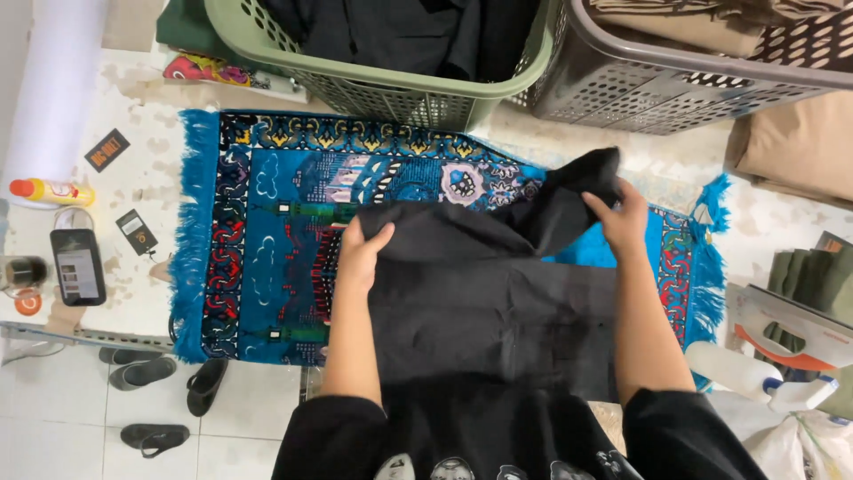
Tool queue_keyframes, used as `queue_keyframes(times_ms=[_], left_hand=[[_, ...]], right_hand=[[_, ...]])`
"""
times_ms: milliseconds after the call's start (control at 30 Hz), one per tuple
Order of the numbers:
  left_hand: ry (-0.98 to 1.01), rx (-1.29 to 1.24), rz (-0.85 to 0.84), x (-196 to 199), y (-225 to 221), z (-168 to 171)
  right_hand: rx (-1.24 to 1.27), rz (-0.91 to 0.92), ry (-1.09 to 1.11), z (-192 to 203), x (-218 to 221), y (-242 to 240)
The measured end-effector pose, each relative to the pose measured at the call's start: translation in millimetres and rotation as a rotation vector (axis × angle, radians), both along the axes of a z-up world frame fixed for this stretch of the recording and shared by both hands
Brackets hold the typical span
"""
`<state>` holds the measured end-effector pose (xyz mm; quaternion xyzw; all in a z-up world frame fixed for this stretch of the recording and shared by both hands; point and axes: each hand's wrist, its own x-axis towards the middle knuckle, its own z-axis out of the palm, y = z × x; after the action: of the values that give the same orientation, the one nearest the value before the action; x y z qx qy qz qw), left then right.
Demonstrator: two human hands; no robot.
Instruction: A person unfolds a pair of black pants on a work surface, smooths them out, sprays them, and then irons them.
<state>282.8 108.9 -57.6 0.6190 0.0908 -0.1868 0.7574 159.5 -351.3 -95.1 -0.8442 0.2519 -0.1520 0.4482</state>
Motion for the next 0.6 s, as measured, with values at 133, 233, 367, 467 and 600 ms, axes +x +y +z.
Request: queue_keyframes(times_ms=[133, 233, 367, 467, 600], left_hand=[[0.07, -0.147, -0.039, -78.3, 78.6, -47.8], [0.387, -0.508, -0.073, -102.7, 98.2, -51.3], [0.961, 0.103, -0.289, -56.8, 55.8, 37.9], [0.877, 0.551, -0.508, -22.3, 28.9, 60.4], [0.673, 0.586, -0.557, -13.4, 28.9, 43.1]], right_hand=[[0.284, -0.214, -0.137, -26.0, -110.0, -13.2], [0.443, -0.11, 0.095, -18.1, -155.9, -6.1], [0.669, -0.169, 0.554, 11.7, -155.9, -20.3], [0.464, -0.178, 0.868, 49.7, -111.4, -30.3], [0.225, -0.083, 0.92, 74.9, -55.9, -17.2]])
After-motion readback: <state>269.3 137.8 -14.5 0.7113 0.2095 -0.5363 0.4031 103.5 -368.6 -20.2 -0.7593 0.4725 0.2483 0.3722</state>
